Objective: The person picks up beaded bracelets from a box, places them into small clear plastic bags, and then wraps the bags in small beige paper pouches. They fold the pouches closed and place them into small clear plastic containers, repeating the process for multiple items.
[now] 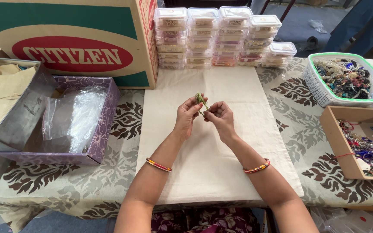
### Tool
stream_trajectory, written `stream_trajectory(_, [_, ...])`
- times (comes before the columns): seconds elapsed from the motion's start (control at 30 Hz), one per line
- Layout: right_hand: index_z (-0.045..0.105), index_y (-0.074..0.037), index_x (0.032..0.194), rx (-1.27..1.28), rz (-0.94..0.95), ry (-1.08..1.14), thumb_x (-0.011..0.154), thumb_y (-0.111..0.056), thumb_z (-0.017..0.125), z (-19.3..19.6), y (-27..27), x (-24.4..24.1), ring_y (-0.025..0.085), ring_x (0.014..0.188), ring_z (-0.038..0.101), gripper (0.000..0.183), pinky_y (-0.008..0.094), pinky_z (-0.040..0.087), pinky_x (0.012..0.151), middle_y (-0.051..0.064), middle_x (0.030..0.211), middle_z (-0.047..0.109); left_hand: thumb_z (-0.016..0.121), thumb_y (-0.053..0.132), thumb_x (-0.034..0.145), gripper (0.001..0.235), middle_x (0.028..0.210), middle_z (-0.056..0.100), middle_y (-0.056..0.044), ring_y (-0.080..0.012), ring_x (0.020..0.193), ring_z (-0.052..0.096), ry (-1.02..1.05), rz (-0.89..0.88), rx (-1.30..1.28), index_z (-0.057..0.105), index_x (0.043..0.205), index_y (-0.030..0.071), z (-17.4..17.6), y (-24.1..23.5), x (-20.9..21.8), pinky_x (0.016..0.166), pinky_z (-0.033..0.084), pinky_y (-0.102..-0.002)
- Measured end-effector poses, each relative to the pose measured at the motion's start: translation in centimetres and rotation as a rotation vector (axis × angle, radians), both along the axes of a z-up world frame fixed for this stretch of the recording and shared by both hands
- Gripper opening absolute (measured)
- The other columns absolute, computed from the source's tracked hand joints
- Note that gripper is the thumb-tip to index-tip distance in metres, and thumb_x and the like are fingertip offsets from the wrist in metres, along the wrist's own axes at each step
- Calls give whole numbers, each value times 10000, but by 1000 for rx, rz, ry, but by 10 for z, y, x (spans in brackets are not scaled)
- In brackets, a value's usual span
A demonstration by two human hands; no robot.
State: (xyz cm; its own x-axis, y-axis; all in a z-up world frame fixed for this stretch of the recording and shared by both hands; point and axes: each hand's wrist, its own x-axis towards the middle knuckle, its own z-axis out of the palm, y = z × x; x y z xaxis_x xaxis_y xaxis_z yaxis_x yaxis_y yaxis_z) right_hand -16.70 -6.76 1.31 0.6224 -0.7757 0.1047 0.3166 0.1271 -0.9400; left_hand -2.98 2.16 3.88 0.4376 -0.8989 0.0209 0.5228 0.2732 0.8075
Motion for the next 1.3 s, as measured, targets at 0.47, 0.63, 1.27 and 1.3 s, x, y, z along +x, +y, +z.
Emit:
stream_trajectory(0.47, [673, -28, 1027, -909, -297, 183, 822, 55, 783, 33, 14, -8, 174, 987, 706, 247, 292, 620, 831, 99, 1177, 662, 680, 76, 774, 180, 813, 656, -5, -115, 771, 576, -689, 98, 235, 690, 947, 26, -2, 1, -2, 693, 482, -277])
stream_trajectory(0.63, [610, -38, 1247, -456, 56, 54, 866, 19, 741, 31, 3, -11, 153, 1106, 672, 407, 289, 598, 945, 87, 1258, 653, 648, 56, 787, 100, 800, 657, 16, -92, 771, 599, -341, -176, 160, 662, 885, 71, -21, -5, 19, 738, 493, -248])
stream_trajectory(1.27, [638, 2, 943, -609, -43, 124, 841, 76, 758, -11, -29, -7, 97, 888, 687, 174, 260, 612, 811, 58, 993, 716, 606, 124, 859, 120, 859, 659, -20, -156, 814, 640, -877, 207, 212, 673, 925, 51, -21, -12, -8, 754, 522, -311])
stream_trajectory(1.3, [638, 2, 943, -604, -30, 130, 841, 76, 758, -11, -29, -8, 97, 888, 687, 174, 260, 612, 811, 58, 993, 716, 606, 124, 859, 120, 859, 659, -20, -156, 814, 640, -868, 212, 222, 673, 925, 51, -32, -16, -1, 754, 522, -311])
